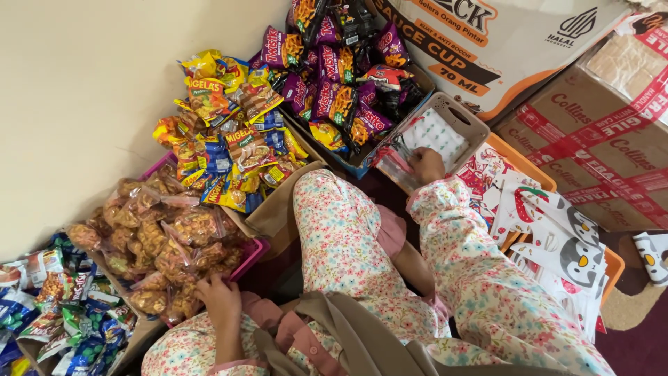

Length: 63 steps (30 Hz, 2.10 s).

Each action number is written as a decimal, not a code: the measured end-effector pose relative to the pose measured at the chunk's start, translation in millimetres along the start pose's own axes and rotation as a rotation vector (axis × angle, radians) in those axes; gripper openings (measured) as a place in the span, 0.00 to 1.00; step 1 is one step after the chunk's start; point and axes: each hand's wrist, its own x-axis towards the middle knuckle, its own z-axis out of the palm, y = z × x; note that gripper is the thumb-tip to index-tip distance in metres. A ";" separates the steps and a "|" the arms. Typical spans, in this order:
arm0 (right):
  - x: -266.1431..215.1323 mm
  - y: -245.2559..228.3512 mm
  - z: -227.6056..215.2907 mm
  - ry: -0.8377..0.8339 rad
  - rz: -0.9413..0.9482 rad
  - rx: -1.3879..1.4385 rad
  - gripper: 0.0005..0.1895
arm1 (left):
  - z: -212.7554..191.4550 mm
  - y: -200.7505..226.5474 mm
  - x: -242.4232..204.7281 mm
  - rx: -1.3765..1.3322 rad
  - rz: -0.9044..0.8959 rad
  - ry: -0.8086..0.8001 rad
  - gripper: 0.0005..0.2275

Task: Packing various small snack packets into a plastic bag and sealing it with a rubber band.

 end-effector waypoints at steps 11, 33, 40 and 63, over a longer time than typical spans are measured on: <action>-14.1 -15.4 -28.4 0.007 0.070 0.216 0.08 | -1.4 0.8 -0.9 -0.006 0.021 0.025 0.10; -184.9 -198.2 63.7 0.240 -0.825 0.605 0.08 | -55.6 205.0 -11.5 -0.863 0.428 0.176 0.11; -253.2 -253.5 84.9 -0.160 -1.096 0.589 0.09 | -116.1 228.4 -2.0 -0.963 0.165 0.331 0.14; -158.0 -255.4 43.5 0.292 -1.444 -0.017 0.07 | -120.1 253.5 49.0 -0.155 0.693 -0.004 0.14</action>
